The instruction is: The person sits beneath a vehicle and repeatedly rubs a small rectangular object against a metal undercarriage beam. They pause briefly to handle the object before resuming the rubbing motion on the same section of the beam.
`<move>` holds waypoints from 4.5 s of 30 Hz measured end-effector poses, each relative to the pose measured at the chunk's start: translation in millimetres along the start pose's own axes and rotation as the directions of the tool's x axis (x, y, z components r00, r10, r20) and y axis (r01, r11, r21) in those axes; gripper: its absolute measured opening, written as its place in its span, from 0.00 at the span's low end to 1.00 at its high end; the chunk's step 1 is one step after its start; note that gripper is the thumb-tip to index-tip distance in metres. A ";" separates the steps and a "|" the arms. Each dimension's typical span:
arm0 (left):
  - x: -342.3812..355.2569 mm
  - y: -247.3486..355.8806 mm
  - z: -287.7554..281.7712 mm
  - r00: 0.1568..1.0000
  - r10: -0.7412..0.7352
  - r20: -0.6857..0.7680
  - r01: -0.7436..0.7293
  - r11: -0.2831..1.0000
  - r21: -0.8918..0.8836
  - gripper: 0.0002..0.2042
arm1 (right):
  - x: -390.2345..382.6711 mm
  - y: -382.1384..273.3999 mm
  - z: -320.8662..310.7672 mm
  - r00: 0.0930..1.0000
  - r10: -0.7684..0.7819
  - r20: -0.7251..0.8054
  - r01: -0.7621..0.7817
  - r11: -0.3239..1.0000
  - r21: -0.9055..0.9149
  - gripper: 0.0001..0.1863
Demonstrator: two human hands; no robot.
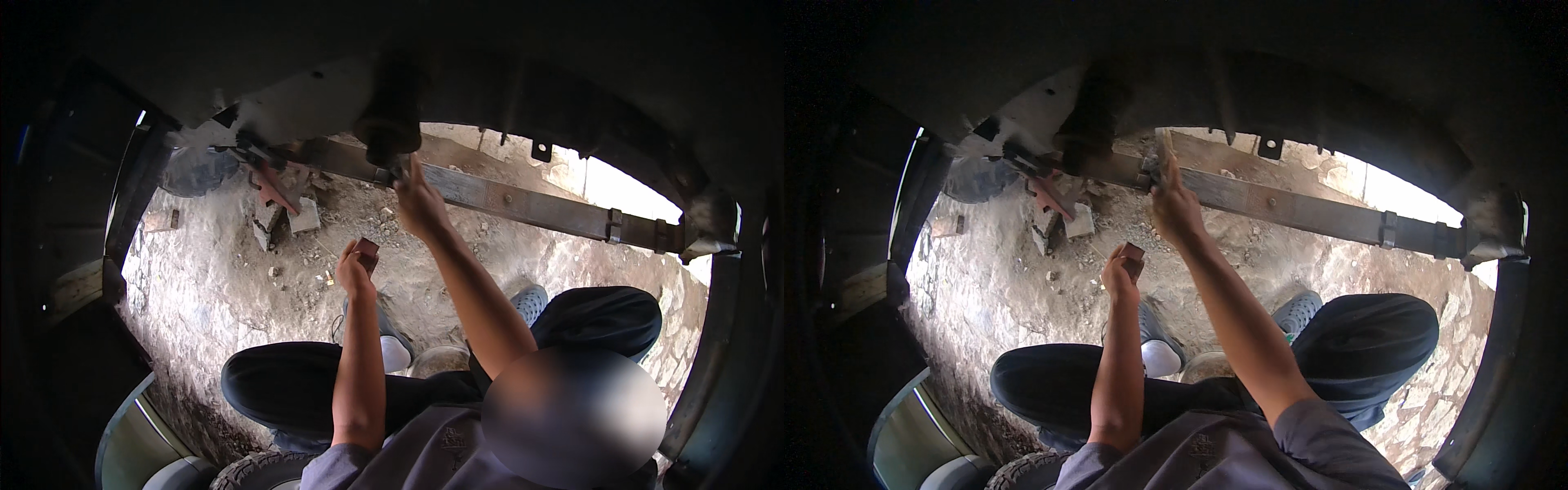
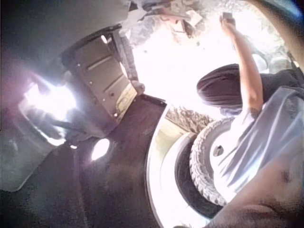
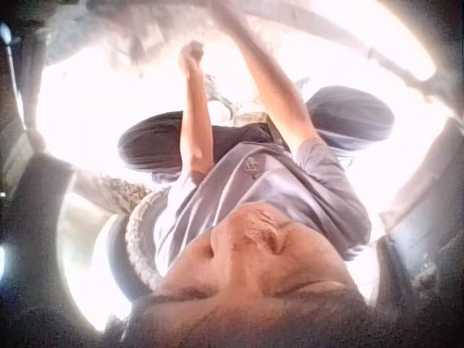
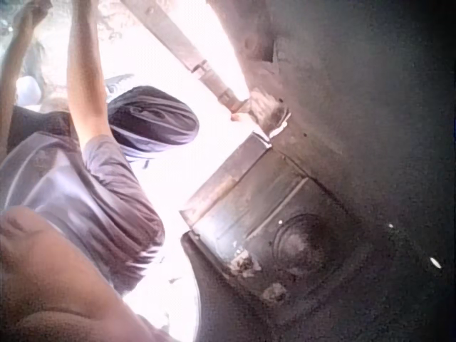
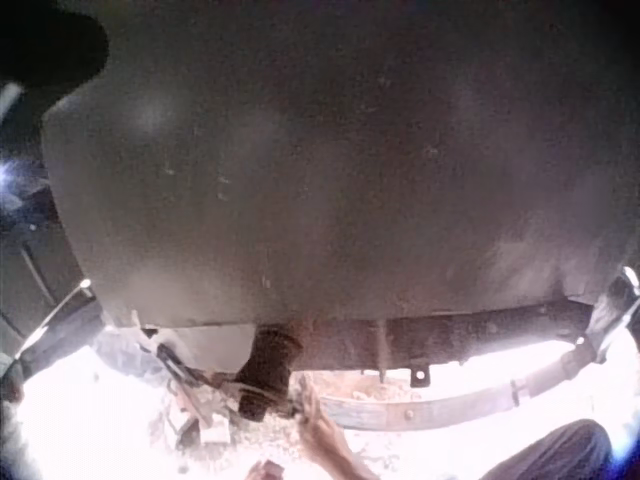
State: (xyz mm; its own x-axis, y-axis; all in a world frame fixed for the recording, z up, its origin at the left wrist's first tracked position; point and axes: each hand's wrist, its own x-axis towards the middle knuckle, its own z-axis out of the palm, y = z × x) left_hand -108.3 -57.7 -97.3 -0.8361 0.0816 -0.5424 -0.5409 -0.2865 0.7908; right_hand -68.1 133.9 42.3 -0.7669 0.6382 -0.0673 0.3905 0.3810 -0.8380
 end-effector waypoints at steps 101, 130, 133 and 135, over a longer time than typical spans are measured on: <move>-11.2 2.9 0.4 1.000 -0.015 0.024 0.015 1.000 0.003 0.15 | -78.7 59.7 -67.7 0.995 -0.022 -0.094 -0.032 0.845 -0.533 0.47; -18.1 18.3 5.2 1.000 0.002 -0.021 -0.003 1.000 -0.027 0.16 | -100.5 62.1 -85.4 0.977 0.155 -0.146 -0.211 0.801 -0.560 0.48; -17.0 11.4 1.0 0.995 0.053 0.089 -0.051 0.998 -0.024 0.16 | -81.7 50.3 -59.8 0.958 0.227 -0.176 -0.274 0.908 -0.318 0.47; -16.9 9.3 1.5 0.995 0.061 0.080 -0.061 0.998 -0.004 0.16 | -57.5 27.4 -17.3 0.967 0.222 -0.128 -0.240 0.959 -0.152 0.46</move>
State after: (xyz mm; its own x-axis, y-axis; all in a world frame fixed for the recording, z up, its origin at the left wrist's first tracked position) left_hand -99.3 -60.3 -80.4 -0.8720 0.1407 -0.4689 -0.4890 -0.2944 0.8211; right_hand -4.5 119.2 32.7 -0.5899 0.7868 -0.1816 0.6359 0.3140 -0.7051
